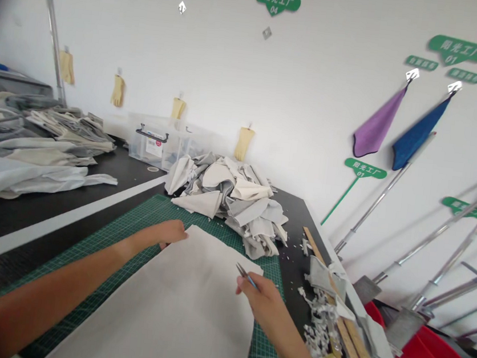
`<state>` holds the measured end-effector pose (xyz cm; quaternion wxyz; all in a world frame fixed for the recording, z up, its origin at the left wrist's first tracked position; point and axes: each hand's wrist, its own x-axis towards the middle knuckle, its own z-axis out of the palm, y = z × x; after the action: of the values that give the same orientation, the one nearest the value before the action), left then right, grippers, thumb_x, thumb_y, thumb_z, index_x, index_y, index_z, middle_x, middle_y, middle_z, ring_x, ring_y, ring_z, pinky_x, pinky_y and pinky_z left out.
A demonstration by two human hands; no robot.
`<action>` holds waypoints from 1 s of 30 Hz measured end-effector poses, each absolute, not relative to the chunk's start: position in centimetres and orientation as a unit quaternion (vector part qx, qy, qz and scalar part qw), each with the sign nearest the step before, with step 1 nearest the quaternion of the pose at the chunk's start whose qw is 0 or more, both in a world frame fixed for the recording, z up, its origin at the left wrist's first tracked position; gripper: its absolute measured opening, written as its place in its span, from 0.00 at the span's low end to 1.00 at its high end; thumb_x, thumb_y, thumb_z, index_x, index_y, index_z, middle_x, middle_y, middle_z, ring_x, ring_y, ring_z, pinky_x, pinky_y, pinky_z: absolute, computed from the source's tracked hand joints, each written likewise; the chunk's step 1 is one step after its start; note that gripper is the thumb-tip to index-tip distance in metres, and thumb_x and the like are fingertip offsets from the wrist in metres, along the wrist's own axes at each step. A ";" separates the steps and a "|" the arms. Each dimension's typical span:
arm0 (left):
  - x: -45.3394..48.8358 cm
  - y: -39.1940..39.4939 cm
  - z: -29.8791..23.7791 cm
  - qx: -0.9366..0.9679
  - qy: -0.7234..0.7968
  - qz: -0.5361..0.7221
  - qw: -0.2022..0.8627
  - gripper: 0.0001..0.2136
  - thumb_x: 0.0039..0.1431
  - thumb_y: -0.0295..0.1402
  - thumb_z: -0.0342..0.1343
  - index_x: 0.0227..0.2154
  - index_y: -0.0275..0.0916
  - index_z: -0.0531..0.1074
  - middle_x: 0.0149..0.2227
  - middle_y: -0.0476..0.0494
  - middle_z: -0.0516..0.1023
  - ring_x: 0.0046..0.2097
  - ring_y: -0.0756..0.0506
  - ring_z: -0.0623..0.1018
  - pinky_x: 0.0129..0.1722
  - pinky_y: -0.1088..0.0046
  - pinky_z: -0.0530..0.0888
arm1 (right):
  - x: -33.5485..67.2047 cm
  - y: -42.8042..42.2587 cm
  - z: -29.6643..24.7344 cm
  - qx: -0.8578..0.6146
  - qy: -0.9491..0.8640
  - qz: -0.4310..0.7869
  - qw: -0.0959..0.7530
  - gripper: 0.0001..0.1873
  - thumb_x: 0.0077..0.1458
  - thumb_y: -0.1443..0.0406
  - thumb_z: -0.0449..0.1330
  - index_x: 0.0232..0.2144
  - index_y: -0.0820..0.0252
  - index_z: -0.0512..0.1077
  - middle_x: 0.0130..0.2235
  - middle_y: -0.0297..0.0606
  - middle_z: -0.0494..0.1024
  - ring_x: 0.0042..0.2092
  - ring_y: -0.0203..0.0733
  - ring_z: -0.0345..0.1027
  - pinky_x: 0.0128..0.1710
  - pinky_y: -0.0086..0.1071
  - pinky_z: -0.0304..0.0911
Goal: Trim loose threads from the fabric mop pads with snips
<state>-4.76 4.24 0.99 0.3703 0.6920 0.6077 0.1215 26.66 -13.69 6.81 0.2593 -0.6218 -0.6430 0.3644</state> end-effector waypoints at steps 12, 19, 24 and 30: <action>-3.2 5.2 -1.7 0.743 0.525 0.329 0.252 0.16 0.62 0.46 0.50 0.35 0.41 0.77 0.31 0.48 0.79 0.35 0.45 0.77 0.32 0.74 0.67 | 16.7 1.4 1.2 -0.581 -0.680 0.224 0.387 0.25 0.64 0.46 0.45 0.31 0.56 0.70 0.24 0.31 0.66 0.29 0.39 0.62 0.29 0.29 0.54; -2.7 5.7 -2.3 0.672 0.437 0.455 0.387 0.20 0.59 0.48 0.54 0.42 0.37 0.76 0.36 0.43 0.82 0.38 0.43 0.79 0.38 0.72 0.72 | 16.1 0.1 -0.5 -0.577 -0.706 0.172 0.373 0.23 0.68 0.47 0.42 0.35 0.53 0.66 0.28 0.30 0.69 0.32 0.40 0.66 0.34 0.30 0.57; -2.4 5.8 -2.6 0.673 0.363 0.479 0.431 0.21 0.59 0.49 0.55 0.42 0.34 0.77 0.37 0.42 0.81 0.39 0.43 0.78 0.40 0.71 0.73 | 16.4 -0.5 -0.1 -0.584 -0.714 0.131 0.364 0.25 0.69 0.47 0.38 0.37 0.53 0.66 0.30 0.33 0.72 0.33 0.43 0.69 0.34 0.31 0.58; -2.5 5.7 -2.3 0.700 0.363 0.451 0.418 0.21 0.59 0.49 0.55 0.41 0.35 0.79 0.39 0.42 0.82 0.42 0.42 0.78 0.43 0.70 0.73 | 16.2 -0.4 -0.1 -0.581 -0.736 0.105 0.331 0.25 0.69 0.46 0.38 0.40 0.53 0.67 0.31 0.33 0.75 0.33 0.43 0.70 0.32 0.30 0.56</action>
<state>-2.54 5.72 -2.26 0.4184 0.7002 0.3627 0.4506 16.22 -0.41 -0.14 0.3310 -0.5806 -0.7364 0.1050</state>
